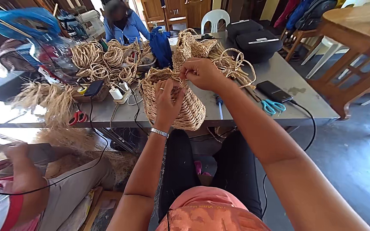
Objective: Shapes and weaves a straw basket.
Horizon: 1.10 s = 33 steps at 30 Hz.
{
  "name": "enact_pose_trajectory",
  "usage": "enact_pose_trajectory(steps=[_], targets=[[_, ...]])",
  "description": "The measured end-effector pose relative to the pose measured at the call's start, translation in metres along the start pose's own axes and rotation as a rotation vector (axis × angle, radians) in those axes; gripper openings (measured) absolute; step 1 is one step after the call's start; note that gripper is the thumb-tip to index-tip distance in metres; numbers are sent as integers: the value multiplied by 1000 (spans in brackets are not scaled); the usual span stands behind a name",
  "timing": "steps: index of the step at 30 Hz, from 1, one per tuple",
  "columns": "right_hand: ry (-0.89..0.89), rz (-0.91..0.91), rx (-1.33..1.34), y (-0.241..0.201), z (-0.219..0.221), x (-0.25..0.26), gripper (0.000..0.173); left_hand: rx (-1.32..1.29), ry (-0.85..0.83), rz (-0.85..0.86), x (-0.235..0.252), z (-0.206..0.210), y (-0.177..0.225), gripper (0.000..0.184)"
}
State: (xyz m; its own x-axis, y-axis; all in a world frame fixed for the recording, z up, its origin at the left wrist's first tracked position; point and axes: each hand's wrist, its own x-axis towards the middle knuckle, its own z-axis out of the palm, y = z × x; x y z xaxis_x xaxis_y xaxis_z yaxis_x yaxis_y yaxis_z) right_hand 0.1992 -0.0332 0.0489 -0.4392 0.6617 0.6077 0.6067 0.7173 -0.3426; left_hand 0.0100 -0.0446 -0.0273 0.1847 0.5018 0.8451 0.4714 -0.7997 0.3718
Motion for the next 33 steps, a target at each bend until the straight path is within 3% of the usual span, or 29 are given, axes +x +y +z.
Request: enact_pose_trajectory(steps=[25, 33], targets=[[111, -149, 176, 14, 18, -27, 12, 107, 218, 191, -13, 30, -11, 16], [101, -230, 125, 19, 16, -29, 15, 93, 170, 180, -13, 22, -12, 19]])
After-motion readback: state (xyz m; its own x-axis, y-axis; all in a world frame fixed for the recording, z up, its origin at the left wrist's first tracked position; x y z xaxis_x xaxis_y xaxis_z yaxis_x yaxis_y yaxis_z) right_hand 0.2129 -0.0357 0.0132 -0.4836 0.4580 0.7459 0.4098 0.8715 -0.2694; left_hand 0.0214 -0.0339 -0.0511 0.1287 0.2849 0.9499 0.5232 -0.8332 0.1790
